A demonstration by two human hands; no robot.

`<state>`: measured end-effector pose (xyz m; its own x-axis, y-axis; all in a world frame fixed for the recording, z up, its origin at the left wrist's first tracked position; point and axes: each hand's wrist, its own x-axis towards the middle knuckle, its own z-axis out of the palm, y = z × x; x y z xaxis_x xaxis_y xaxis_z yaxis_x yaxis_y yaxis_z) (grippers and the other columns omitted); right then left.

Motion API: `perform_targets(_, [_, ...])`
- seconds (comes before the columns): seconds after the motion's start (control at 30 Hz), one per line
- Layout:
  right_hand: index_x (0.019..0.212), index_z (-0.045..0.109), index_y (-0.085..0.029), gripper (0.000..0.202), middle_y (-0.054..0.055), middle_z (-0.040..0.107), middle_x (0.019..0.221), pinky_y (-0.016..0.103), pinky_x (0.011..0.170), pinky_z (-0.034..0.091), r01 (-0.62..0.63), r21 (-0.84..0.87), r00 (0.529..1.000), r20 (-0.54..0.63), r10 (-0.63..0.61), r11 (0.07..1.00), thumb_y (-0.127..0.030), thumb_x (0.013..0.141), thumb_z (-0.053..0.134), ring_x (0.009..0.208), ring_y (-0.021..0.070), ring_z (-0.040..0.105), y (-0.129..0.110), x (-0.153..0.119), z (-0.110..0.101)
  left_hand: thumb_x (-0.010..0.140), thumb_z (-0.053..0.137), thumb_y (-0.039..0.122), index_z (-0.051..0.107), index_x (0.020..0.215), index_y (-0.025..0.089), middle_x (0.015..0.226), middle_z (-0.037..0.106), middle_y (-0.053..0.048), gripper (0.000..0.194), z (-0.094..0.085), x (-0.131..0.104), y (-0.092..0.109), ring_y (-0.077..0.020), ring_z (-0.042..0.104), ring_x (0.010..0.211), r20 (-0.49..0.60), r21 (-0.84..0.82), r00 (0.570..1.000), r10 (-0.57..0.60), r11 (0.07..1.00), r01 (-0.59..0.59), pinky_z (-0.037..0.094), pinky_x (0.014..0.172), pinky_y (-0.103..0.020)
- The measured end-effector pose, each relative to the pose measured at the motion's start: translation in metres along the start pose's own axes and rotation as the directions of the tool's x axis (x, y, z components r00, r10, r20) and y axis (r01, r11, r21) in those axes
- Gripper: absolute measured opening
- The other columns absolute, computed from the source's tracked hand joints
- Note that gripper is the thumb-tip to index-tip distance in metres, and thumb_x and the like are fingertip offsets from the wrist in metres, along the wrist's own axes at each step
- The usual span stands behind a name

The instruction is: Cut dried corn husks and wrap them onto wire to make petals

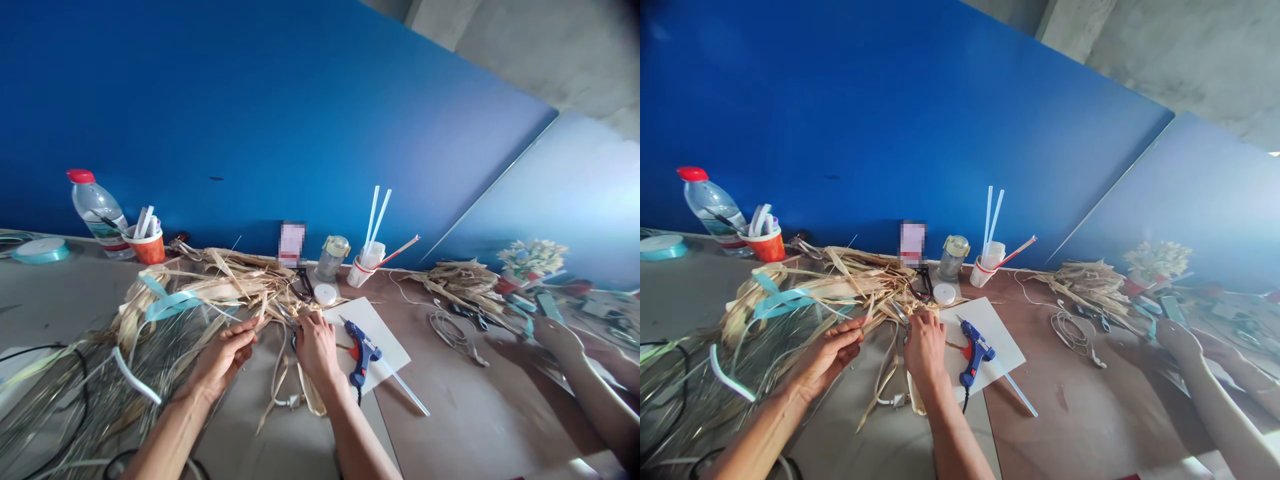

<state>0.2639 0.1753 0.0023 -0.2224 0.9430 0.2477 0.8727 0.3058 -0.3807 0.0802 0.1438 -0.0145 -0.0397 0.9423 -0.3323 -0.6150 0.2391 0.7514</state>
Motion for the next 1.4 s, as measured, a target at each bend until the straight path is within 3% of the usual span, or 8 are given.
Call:
perform_targets(0.2, [0.082, 0.069, -0.021, 0.024, 0.003, 0.068, 0.085, 0.03, 0.078, 0.037, 0.054, 0.23, 0.991, -0.132, -0.023, 0.972, -0.007, 0.08, 0.049, 0.084, 0.0176, 0.059, -0.004, 0.001, 0.001, 0.052, 0.08, 0.014, 0.075, 0.086, 0.012, 0.058, 0.063, -0.004, 0.034, 0.001, -0.002, 0.004, -0.0002, 0.033, 0.042, -0.031, -0.027, 0.999, 0.029, 0.999, -0.03, 0.023, 0.04, -0.013])
perform_targets(0.4, [0.091, 0.069, -0.022, 0.02, 0.002, 0.069, 0.085, 0.031, 0.08, 0.039, 0.358, 0.393, 0.931, -0.08, -0.357, 0.847, -0.013, 0.084, 0.052, 0.083, 0.0171, 0.059, -0.022, -0.006, -0.005, 0.053, 0.081, 0.014, 0.074, 0.088, 0.01, 0.055, 0.058, 0.0, 0.036, 0.003, -0.006, 0.011, 0.0005, 0.033, 0.042, -0.032, -0.029, 0.998, 0.048, 0.998, -0.049, 0.025, 0.04, -0.012])
perform_targets(0.6, [0.087, 0.067, -0.021, 0.017, 0.001, 0.069, 0.078, 0.033, 0.086, 0.038, 0.527, 0.346, 0.827, 0.002, -0.562, 0.776, -0.013, 0.082, 0.054, 0.076, 0.0148, 0.06, -0.032, -0.011, -0.006, 0.056, 0.08, 0.02, 0.073, 0.093, 0.012, 0.06, 0.062, -0.001, 0.039, -0.001, -0.005, 0.01, -0.002, 0.039, 0.046, -0.041, 0.04, 0.997, 0.06, 0.997, -0.058, 0.029, 0.043, -0.014])
perform_targets(0.87, [0.087, 0.067, -0.021, 0.017, 0.001, 0.067, 0.077, 0.036, 0.091, 0.035, 0.637, 0.215, 0.755, 0.02, -0.656, 0.74, -0.013, 0.081, 0.054, 0.078, 0.0154, 0.055, -0.04, -0.021, 0.009, 0.061, 0.078, 0.024, 0.073, 0.097, 0.014, 0.064, 0.061, 0.0, 0.038, -0.003, -0.007, 0.013, -0.0044, 0.043, 0.049, -0.033, 0.123, 0.998, 0.059, 0.991, -0.054, 0.031, 0.046, -0.017])
perform_targets(1.1, [0.091, 0.067, -0.024, 0.016, 0.003, 0.065, 0.081, 0.039, 0.094, 0.034, 0.697, 0.1, 0.7, 0.118, -0.704, 0.71, -0.019, 0.082, 0.055, 0.086, 0.0189, 0.051, -0.052, -0.029, 0.02, 0.059, 0.077, 0.022, 0.072, 0.097, 0.014, 0.066, 0.062, 0.001, 0.039, -0.005, -0.004, 0.01, -0.0052, 0.042, 0.049, -0.049, 0.12, 0.996, 0.069, 0.991, -0.063, 0.032, 0.047, -0.019])
perform_targets(1.17, [0.09, 0.067, -0.023, 0.014, 0.003, 0.065, 0.082, 0.039, 0.094, 0.034, 0.69, 0.091, 0.707, 0.127, -0.696, 0.718, -0.02, 0.082, 0.055, 0.088, 0.0194, 0.051, -0.054, -0.028, 0.021, 0.058, 0.078, 0.023, 0.072, 0.096, 0.014, 0.069, 0.063, -0.001, 0.039, -0.006, -0.003, 0.01, -0.0063, 0.044, 0.051, -0.047, 0.119, 0.996, 0.075, 0.99, -0.069, 0.033, 0.048, -0.02])
perform_targets(1.4, [0.086, 0.067, -0.02, 0.012, 0.002, 0.067, 0.081, 0.032, 0.084, 0.04, 0.497, 0.257, 0.849, 0.055, -0.526, 0.829, -0.016, 0.082, 0.057, 0.08, 0.0164, 0.057, -0.036, -0.015, -0.007, 0.059, 0.076, 0.023, 0.074, 0.093, 0.015, 0.063, 0.063, -0.001, 0.035, 0.001, -0.006, 0.009, -0.008, 0.044, 0.052, -0.054, 0.239, 0.995, 0.081, 0.969, -0.066, 0.03, 0.049, -0.02])
